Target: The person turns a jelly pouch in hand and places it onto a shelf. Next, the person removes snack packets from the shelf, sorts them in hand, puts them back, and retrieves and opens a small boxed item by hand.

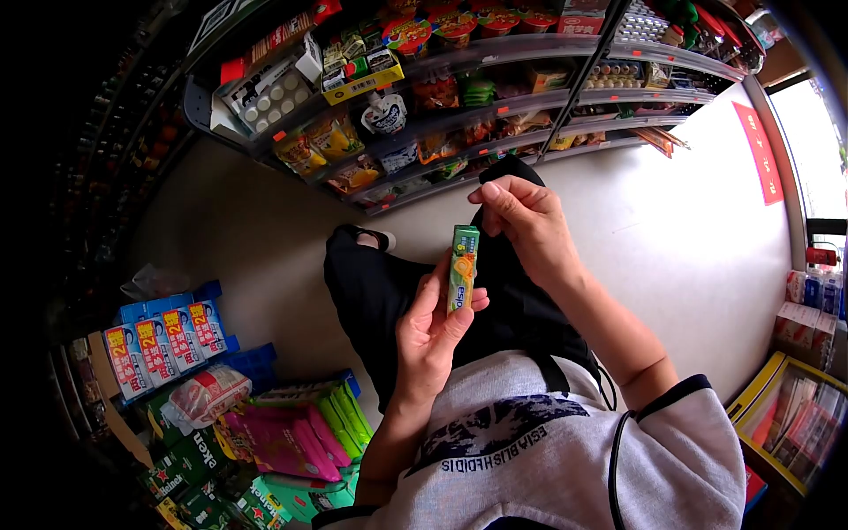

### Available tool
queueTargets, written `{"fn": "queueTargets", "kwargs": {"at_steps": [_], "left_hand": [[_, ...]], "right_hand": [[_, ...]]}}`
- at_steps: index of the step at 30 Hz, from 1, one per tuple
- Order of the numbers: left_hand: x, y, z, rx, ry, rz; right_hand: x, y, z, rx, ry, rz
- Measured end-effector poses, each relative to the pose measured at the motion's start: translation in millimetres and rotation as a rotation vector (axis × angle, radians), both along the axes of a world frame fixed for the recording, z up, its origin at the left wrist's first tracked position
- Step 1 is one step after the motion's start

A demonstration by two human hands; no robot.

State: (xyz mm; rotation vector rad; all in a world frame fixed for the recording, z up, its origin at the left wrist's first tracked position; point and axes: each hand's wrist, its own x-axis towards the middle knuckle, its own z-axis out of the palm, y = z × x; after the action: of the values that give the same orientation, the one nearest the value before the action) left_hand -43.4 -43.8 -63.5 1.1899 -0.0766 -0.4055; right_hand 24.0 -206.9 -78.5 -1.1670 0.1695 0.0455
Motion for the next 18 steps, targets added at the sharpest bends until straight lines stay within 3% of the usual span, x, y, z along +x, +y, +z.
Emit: {"fn": "queueTargets", "kwargs": {"at_steps": [6, 10, 14, 18], "left_hand": [[3, 2, -2, -0.089, 0.049, 0.070], [3, 1, -2, -0.063, 0.050, 0.087], [4, 1, -5, 0.015, 0.030, 0.081], [15, 7, -5, 0.078, 0.045, -0.012]], "right_hand": [[-8, -9, -29, 0.259, 0.034, 0.179], [-15, 4, -21, 0.138, 0.021, 0.159], [-15, 2, -4, 0.227, -0.054, 0.418], [-12, -2, 6, 0.018, -0.084, 0.514]]}}
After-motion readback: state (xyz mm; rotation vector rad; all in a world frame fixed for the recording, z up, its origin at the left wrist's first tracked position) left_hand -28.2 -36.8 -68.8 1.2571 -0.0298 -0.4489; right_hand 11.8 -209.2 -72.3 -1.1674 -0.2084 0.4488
